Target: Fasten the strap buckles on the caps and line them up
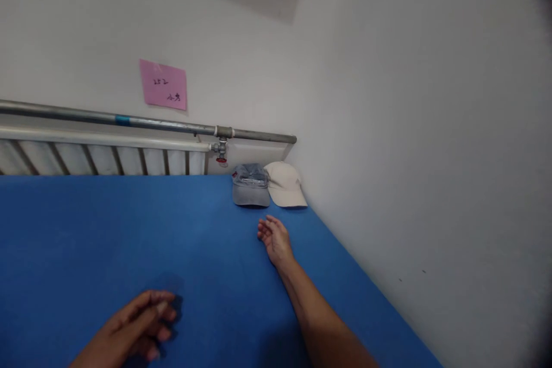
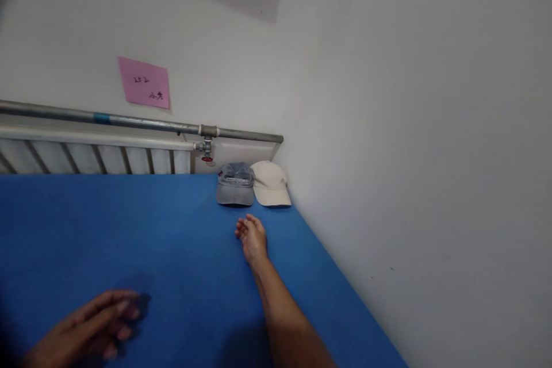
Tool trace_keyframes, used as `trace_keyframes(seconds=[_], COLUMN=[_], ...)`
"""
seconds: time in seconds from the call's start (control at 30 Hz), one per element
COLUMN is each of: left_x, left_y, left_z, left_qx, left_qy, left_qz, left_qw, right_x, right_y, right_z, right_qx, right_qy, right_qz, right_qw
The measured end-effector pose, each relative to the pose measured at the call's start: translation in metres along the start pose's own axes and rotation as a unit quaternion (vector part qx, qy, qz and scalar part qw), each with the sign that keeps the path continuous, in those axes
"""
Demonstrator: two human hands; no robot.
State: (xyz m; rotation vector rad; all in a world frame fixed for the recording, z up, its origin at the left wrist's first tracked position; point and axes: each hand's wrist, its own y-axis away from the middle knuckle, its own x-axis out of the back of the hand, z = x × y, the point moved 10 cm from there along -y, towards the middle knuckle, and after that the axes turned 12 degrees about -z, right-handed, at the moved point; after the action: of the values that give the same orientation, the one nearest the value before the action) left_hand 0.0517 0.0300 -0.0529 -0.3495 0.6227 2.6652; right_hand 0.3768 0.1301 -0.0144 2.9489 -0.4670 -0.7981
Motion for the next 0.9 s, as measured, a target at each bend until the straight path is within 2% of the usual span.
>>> trace_keyframes(seconds=[0.07, 0.13, 0.2, 0.27, 0.33, 0.47, 0.6, 0.7, 0.77, 0.83, 0.9], left_x=[0.021, 0.047, 0.076, 0.108, 0.138, 0.176, 0.195, 0.199, 0.191, 0.175, 0.149], left_y=[0.01, 0.027, 0.045, 0.065, 0.088, 0.134, 0.162, 0.168, 0.164, 0.15, 0.127], left_z=[0.023, 0.042, 0.057, 0.064, 0.066, 0.065, 0.072, 0.077, 0.083, 0.093, 0.103], left_qx=[-0.035, -0.082, -0.149, -0.198, -0.245, -0.307, -0.339, -0.342, -0.342, -0.338, -0.324], left_qy=[0.02, 0.086, 0.159, 0.185, 0.205, 0.219, 0.203, 0.176, 0.136, 0.08, 0.018], left_qz=[0.088, 0.193, 0.277, 0.353, 0.42, 0.514, 0.557, 0.571, 0.564, 0.529, 0.455], left_qw=[0.995, 0.974, 0.936, 0.896, 0.849, 0.771, 0.73, 0.726, 0.739, 0.774, 0.829], right_x=[-0.009, -0.021, -0.033, -0.039, -0.044, -0.044, -0.046, -0.05, -0.052, -0.053, -0.053], right_y=[0.023, 0.043, 0.053, 0.053, 0.05, 0.048, 0.05, 0.053, 0.055, 0.054, 0.053], right_z=[0.002, 0.005, 0.01, 0.008, 0.011, 0.015, 0.014, 0.012, 0.011, 0.012, 0.014], right_qx=[-0.013, -0.036, -0.065, -0.051, -0.05, -0.049, -0.052, -0.052, -0.049, -0.043, -0.036], right_qy=[0.031, 0.058, 0.087, 0.195, 0.238, 0.242, 0.251, 0.248, 0.245, 0.245, 0.24], right_qz=[-0.021, -0.053, -0.088, -0.102, -0.117, -0.12, -0.12, -0.122, -0.126, -0.134, -0.141], right_qw=[0.999, 0.996, 0.99, 0.974, 0.963, 0.962, 0.959, 0.96, 0.96, 0.959, 0.96])
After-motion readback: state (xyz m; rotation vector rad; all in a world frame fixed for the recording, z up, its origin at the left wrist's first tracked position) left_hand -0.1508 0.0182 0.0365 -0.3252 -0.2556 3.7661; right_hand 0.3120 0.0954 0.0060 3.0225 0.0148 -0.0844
